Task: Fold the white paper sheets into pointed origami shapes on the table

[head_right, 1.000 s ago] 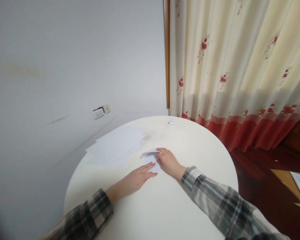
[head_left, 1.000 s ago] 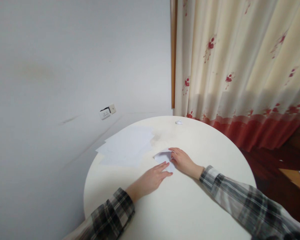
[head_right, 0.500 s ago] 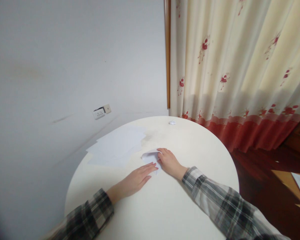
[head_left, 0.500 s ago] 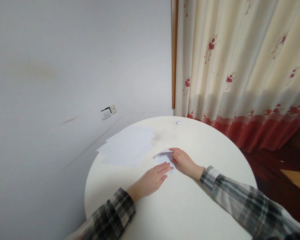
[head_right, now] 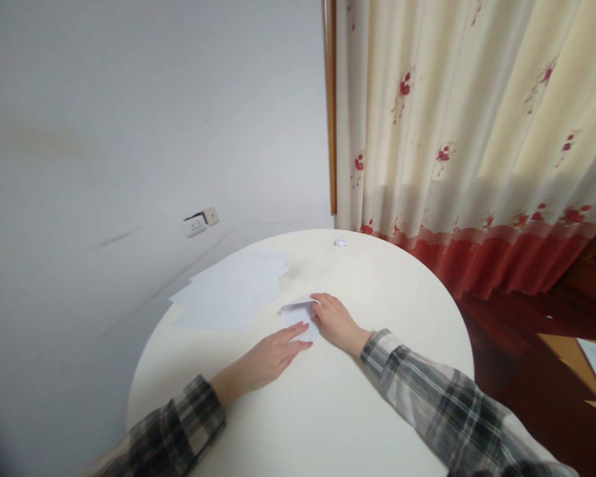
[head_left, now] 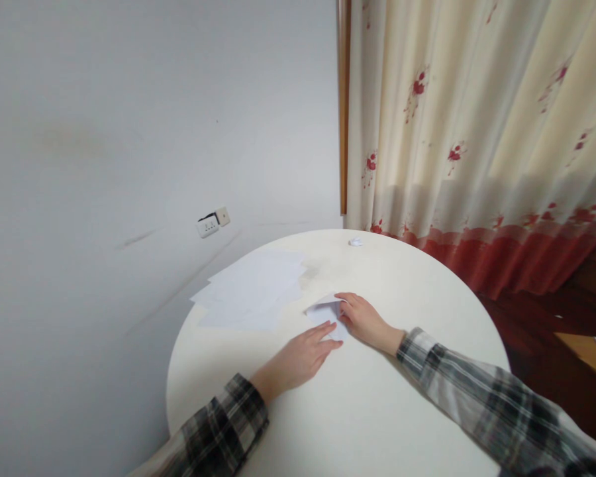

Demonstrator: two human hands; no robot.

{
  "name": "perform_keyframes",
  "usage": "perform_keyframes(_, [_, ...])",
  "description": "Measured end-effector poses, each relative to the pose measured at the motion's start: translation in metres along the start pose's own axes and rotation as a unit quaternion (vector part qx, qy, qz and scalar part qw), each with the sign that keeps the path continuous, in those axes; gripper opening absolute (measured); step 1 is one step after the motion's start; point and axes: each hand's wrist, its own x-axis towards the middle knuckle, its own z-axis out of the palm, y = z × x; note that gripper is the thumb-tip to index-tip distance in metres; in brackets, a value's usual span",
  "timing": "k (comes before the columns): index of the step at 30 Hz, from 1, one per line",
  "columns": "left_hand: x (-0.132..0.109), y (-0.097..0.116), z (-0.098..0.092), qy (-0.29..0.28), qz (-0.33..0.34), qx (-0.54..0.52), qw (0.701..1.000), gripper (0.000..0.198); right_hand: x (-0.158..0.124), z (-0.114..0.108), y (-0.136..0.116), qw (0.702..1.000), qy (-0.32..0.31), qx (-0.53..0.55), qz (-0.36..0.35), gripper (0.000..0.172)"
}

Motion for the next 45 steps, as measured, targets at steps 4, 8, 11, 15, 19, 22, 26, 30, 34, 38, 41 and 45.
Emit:
perform_keyframes(4, [0.0001,0.0014,-0.0016,-0.001,0.001,-0.007,1.0,0.038,-0.0004,-0.0013,-0.0008,1.0,0.006,0.003,-0.005,0.009])
perform_keyframes(8, [0.0,0.0021,-0.0021,0.0,-0.001,-0.014,1.0,0.037,-0.0005,-0.0019,-0.0012,1.0,0.005,0.003,-0.007,0.009])
perform_keyframes(11, [-0.0005,0.0014,-0.0016,0.006,-0.003,-0.022,1.0,0.037,-0.0008,-0.0016,-0.0008,1.0,0.002,0.007,-0.008,0.009])
perform_keyframes(15, [-0.0009,0.0014,-0.0017,0.005,-0.005,-0.028,1.0,0.037,-0.001,0.0,0.0,1.0,-0.002,0.011,-0.003,0.011])
perform_keyframes(19, [-0.0003,0.0027,-0.0028,0.002,-0.01,-0.032,0.999,0.036,-0.0008,0.0018,0.0007,1.0,-0.003,0.011,0.0,0.012])
perform_keyframes(22, [-0.0001,0.0027,-0.0024,0.004,-0.014,-0.039,0.999,0.037,-0.0006,0.002,0.0001,1.0,-0.004,0.024,-0.002,0.011])
perform_keyframes(26, [-0.0005,0.0013,-0.0002,0.005,-0.008,-0.029,1.0,0.039,-0.0017,0.0008,-0.0012,0.998,0.002,0.058,0.015,0.011])
perform_keyframes(30, [-0.001,0.0017,0.0005,0.011,-0.004,-0.023,1.0,0.04,-0.0039,-0.0016,-0.0002,0.993,0.002,0.103,0.05,0.01])
perform_keyframes(34, [-0.0009,0.0032,-0.0008,0.008,-0.007,-0.02,1.0,0.04,-0.0049,-0.0006,0.0031,0.988,-0.018,0.146,0.055,0.009])
perform_keyframes(38, [-0.0002,0.0032,-0.001,-0.001,-0.007,-0.018,1.0,0.041,-0.0048,0.0054,0.0062,0.98,-0.012,0.188,0.071,0.004])
perform_keyframes(41, [0.0,0.0027,-0.0007,-0.004,-0.002,-0.016,1.0,0.041,-0.0045,0.0077,0.0058,0.977,-0.009,0.199,0.083,0.003])
perform_keyframes(45, [-0.0002,0.0021,-0.0005,0.001,0.004,-0.02,1.0,0.041,-0.0037,0.006,0.0022,0.976,-0.002,0.2,0.087,0.002])
